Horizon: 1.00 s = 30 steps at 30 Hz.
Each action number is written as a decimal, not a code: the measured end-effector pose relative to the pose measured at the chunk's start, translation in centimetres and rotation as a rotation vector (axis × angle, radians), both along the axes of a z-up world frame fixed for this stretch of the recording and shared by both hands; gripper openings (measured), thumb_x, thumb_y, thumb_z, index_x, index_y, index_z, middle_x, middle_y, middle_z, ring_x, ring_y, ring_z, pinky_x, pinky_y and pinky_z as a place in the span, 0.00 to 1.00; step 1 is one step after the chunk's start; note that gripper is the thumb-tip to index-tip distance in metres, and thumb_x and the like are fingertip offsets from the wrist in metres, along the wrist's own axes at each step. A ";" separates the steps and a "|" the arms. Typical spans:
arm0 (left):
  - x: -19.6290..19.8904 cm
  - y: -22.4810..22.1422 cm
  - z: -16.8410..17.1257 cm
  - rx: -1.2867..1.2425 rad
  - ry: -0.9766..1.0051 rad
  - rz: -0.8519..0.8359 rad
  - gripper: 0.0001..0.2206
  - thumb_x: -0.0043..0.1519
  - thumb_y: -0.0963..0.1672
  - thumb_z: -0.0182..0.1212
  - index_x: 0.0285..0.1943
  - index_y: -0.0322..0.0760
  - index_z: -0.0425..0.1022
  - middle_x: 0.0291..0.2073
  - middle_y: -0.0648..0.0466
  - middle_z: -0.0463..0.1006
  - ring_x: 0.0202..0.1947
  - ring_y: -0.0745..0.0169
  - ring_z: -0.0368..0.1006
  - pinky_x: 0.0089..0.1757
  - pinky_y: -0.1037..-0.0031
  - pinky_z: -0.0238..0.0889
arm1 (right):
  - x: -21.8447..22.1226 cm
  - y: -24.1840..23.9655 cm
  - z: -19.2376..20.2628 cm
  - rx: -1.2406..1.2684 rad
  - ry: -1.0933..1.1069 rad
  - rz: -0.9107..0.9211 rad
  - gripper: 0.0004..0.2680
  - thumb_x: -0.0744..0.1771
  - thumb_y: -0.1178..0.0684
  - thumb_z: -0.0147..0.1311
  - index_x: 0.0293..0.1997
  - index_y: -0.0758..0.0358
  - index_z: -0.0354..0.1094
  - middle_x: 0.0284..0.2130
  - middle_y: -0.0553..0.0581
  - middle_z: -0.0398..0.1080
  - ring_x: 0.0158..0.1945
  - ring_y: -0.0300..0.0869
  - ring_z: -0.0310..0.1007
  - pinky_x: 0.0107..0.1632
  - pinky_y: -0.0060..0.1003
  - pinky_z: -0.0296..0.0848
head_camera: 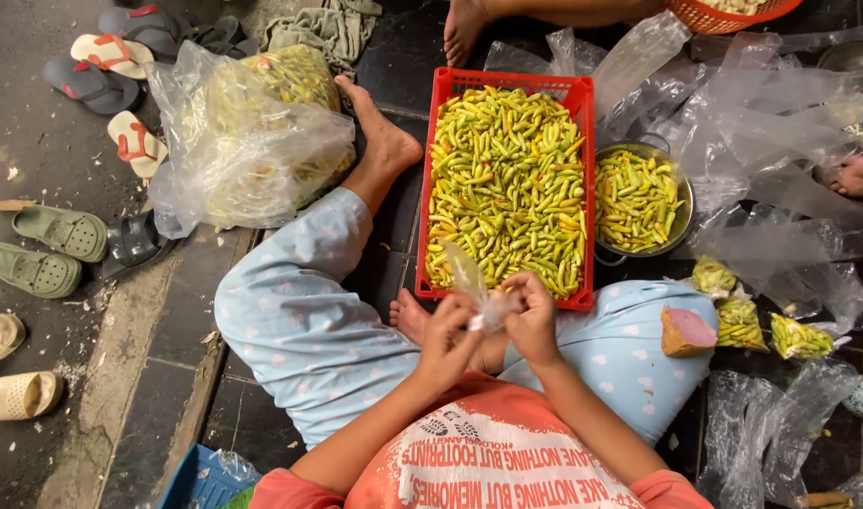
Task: Packing small green peppers from a large red crate into individual small plastic bags for portioning.
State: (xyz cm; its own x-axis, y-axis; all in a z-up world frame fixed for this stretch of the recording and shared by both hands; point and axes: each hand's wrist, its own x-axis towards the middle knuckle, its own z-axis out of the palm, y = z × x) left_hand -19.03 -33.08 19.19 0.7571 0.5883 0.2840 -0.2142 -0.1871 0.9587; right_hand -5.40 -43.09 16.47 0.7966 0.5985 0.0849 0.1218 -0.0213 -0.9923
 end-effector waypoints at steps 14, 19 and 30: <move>1.2 -0.1 -2.1 -0.454 -0.064 0.068 0.16 0.56 0.32 0.58 0.51 0.33 0.74 0.33 0.55 0.77 0.29 0.72 0.71 0.37 0.78 0.67 | 0.6 -0.1 0.9 0.018 0.175 0.200 0.14 0.59 0.64 0.59 0.46 0.59 0.69 0.24 0.48 0.69 0.27 0.30 0.64 0.32 0.22 0.66; 1.5 0.2 -3.3 -0.119 0.170 0.056 0.14 0.51 0.38 0.70 0.47 0.36 0.79 0.28 0.49 0.83 0.28 0.57 0.80 0.35 0.73 0.71 | 1.0 -0.2 0.5 0.059 0.073 0.054 0.12 0.59 0.69 0.48 0.43 0.64 0.69 0.26 0.53 0.70 0.30 0.34 0.66 0.37 0.27 0.68; -0.2 -0.3 -4.1 0.356 0.158 0.088 0.11 0.52 0.40 0.62 0.42 0.48 0.77 0.33 0.59 0.79 0.34 0.54 0.76 0.43 0.67 0.65 | 0.1 0.0 2.6 -0.437 -0.631 0.168 0.08 0.61 0.48 0.64 0.21 0.49 0.70 0.20 0.50 0.62 0.25 0.47 0.69 0.31 0.36 0.69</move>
State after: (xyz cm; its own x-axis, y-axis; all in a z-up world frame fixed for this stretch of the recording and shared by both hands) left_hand -19.21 -33.34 15.10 0.7587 0.5388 0.3661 -0.0376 -0.5248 0.8504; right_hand -5.29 -43.07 19.03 0.5720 0.7902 0.2201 0.6958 -0.3254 -0.6403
